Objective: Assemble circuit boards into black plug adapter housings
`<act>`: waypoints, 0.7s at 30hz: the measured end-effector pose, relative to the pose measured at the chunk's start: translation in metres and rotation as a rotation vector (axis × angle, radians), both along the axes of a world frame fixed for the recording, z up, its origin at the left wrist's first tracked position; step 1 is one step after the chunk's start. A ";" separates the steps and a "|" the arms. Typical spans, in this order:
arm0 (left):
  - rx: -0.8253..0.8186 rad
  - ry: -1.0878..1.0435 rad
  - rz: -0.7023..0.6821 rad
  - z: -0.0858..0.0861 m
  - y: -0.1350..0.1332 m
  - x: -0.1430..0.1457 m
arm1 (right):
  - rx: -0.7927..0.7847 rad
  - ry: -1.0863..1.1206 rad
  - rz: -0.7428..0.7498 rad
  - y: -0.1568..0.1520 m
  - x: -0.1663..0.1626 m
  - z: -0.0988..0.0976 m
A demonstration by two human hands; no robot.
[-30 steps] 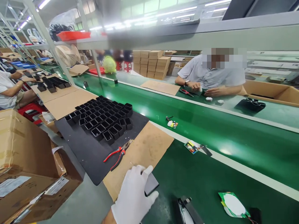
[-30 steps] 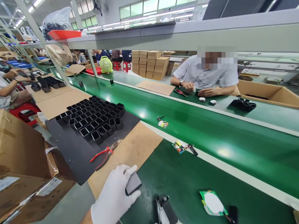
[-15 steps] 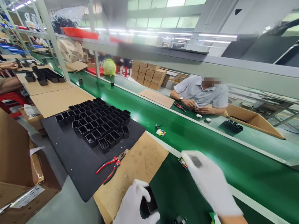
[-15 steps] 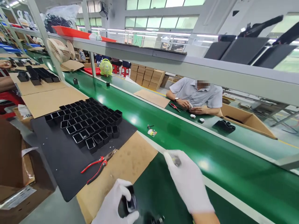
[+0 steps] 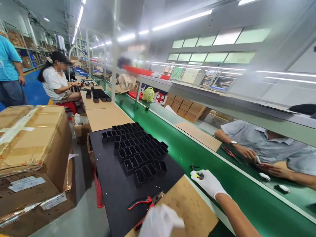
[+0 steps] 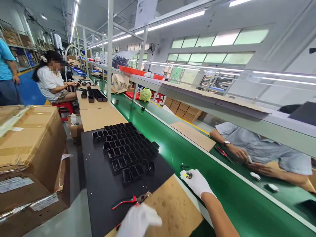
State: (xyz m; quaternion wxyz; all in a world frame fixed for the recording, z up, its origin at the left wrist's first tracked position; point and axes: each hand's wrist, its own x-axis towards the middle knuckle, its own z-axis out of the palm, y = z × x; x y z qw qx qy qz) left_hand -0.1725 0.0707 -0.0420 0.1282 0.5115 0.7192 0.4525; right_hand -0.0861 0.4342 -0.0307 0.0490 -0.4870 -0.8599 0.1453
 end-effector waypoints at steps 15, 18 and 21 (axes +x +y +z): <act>-0.327 0.540 0.037 0.047 0.082 -0.121 | -0.557 1.160 -0.195 -0.070 0.044 0.068; -0.213 0.447 0.061 0.062 0.079 -0.121 | -0.598 1.294 -0.189 -0.089 0.062 0.090; -0.001 0.317 0.093 0.083 0.062 -0.117 | -0.604 1.414 -0.169 -0.116 0.081 0.115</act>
